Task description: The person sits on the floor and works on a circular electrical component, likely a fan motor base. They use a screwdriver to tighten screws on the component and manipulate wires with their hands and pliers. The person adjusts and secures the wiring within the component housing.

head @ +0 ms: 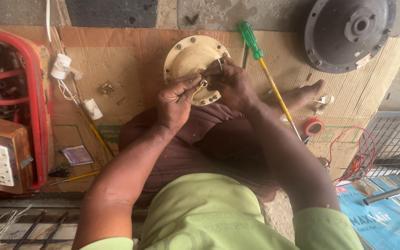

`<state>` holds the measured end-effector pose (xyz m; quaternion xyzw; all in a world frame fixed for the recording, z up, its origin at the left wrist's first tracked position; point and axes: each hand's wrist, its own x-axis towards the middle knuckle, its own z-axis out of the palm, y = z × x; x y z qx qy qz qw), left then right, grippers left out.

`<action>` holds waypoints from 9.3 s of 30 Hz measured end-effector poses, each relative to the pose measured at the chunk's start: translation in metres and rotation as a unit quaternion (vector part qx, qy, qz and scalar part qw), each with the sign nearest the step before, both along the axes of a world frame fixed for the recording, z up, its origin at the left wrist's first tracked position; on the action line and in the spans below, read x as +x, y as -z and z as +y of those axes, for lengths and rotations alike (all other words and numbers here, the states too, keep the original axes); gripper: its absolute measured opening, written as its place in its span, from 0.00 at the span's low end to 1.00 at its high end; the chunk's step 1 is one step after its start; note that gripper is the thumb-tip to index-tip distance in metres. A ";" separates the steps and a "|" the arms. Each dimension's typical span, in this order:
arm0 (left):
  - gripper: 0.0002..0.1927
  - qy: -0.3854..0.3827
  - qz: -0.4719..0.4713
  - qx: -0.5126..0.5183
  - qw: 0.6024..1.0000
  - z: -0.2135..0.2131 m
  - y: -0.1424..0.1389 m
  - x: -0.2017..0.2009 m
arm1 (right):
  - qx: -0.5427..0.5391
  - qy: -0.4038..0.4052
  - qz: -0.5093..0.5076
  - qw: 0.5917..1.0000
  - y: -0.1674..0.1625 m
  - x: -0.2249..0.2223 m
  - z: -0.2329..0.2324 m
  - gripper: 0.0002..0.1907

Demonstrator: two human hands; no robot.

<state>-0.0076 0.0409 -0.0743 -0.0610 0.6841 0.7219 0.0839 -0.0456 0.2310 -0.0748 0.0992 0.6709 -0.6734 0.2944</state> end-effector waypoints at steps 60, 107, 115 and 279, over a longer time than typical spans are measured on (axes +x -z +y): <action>0.15 0.097 0.009 -0.234 0.967 -0.007 -0.059 -0.016 | 0.200 -0.005 -0.076 0.977 -0.071 0.022 0.007 0.16; 0.15 0.154 -0.054 -0.112 0.980 -0.025 -0.047 -0.018 | 0.318 -0.010 0.054 0.947 -0.064 0.018 -0.032 0.06; 0.17 0.146 -0.117 -0.083 0.979 -0.026 -0.044 -0.023 | 0.168 0.005 -0.088 0.982 -0.056 0.015 -0.019 0.07; 0.07 0.068 0.020 -0.022 0.997 0.022 -0.043 -0.015 | 0.112 0.163 -0.096 0.975 -0.111 0.115 -0.001 0.15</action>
